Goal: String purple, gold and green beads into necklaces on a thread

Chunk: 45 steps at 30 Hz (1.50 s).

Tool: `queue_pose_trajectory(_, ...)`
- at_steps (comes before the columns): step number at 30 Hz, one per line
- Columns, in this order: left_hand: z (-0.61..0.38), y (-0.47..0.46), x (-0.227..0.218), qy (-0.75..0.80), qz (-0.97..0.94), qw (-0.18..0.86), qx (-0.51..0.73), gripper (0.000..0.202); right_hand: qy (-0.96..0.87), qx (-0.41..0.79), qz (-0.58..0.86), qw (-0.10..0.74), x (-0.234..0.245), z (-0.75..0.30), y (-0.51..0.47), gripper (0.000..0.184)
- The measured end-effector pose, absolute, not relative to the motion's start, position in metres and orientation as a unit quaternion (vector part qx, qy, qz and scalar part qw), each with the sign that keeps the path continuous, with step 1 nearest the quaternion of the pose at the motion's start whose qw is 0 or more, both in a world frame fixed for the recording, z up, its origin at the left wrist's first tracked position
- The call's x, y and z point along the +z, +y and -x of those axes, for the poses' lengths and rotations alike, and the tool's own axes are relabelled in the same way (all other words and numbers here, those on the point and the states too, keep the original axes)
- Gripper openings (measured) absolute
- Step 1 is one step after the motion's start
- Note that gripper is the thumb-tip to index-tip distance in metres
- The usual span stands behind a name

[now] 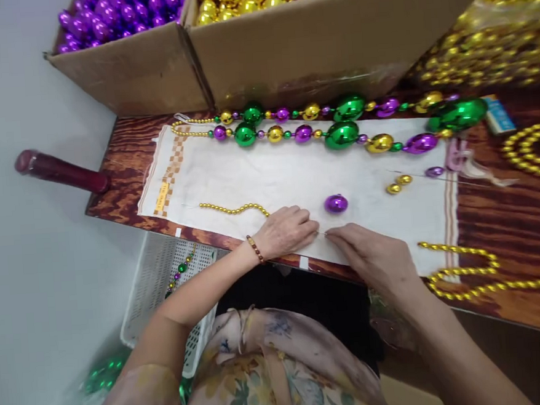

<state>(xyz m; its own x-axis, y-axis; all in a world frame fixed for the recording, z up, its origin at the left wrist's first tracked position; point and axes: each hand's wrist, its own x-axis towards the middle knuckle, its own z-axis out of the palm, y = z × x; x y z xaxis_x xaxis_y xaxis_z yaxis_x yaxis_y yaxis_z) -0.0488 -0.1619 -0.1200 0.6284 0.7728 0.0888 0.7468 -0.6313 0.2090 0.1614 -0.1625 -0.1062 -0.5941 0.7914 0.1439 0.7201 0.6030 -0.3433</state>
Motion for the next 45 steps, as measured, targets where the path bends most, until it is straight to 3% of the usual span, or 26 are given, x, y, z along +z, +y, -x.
queue_pose_trajectory(6, 0.07, -0.172, -0.121, 0.45, -0.88, 0.076, 0.128, 0.039, -0.867, 0.181, 0.443, 0.138, -0.125, -0.181, -0.154, 0.04)
queue_pose_trajectory(10, 0.152, -0.196, -0.109, 0.589, -0.778, 0.051, 0.211, 0.029, -0.855, 0.191, 0.453, 0.164, -0.137, -0.184, -0.157, 0.045)
queue_pose_trajectory(16, 0.252, -0.219, -0.085, 0.697, -0.688, 0.111, 0.165, 0.024, -0.854, 0.167, 0.442, 0.216, -0.142, -0.179, -0.159, 0.047)
queue_pose_trajectory(24, 0.258, -0.207, -0.09, 0.713, -0.679, 0.121, 0.13, 0.013, -0.86, 0.135, 0.429, 0.242, -0.14, -0.176, -0.162, 0.047)
queue_pose_trajectory(35, 0.24, -0.206, -0.088, 0.686, -0.701, 0.147, 0.127, 0.018, -0.839, 0.174, 0.463, 0.227, -0.143, -0.177, -0.162, 0.052)
queue_pose_trajectory(45, 0.243, -0.202, -0.086, 0.705, -0.688, 0.123, 0.121, 0.011, -0.821, 0.203, 0.486, 0.22, -0.147, -0.179, -0.166, 0.043)
